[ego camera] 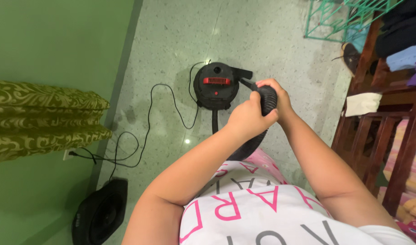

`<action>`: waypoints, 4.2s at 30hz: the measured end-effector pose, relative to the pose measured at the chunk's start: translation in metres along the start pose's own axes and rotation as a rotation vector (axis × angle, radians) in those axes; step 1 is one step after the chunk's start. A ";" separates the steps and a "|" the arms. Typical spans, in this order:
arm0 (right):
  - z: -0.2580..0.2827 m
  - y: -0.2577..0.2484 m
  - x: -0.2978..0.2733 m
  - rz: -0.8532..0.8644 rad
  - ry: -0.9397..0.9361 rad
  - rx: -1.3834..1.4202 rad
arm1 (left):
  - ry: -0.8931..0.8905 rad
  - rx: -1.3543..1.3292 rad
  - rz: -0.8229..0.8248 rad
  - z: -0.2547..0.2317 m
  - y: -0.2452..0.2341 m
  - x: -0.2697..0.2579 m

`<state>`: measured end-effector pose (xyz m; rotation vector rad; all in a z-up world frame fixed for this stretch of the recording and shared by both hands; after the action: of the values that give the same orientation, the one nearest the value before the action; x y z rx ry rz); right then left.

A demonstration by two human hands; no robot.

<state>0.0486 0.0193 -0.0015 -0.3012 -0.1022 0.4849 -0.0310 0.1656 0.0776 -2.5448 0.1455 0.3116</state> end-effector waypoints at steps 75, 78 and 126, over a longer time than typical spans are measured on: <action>-0.161 -0.111 0.139 0.142 -0.122 -0.427 | -0.331 -0.155 -0.211 0.014 0.106 0.192; -0.177 -0.105 0.176 0.239 -0.140 -0.528 | -0.349 -0.218 -0.285 0.044 0.112 0.219; -0.296 0.055 0.127 0.607 -0.016 -0.820 | -0.910 0.344 0.293 0.402 0.208 0.214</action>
<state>0.1860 0.0484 -0.2965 -1.1515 -0.2269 1.0404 0.0647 0.2053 -0.4120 -1.8259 0.1934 1.3759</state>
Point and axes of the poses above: each hand's wrist, its own x-axis towards the middle knuckle, its own y-axis out of the palm, z = x × y, the point moved 1 cm from there along x, towards the middle knuckle, and after that the axes turned 2 degrees about y, right-handed, at the moved point
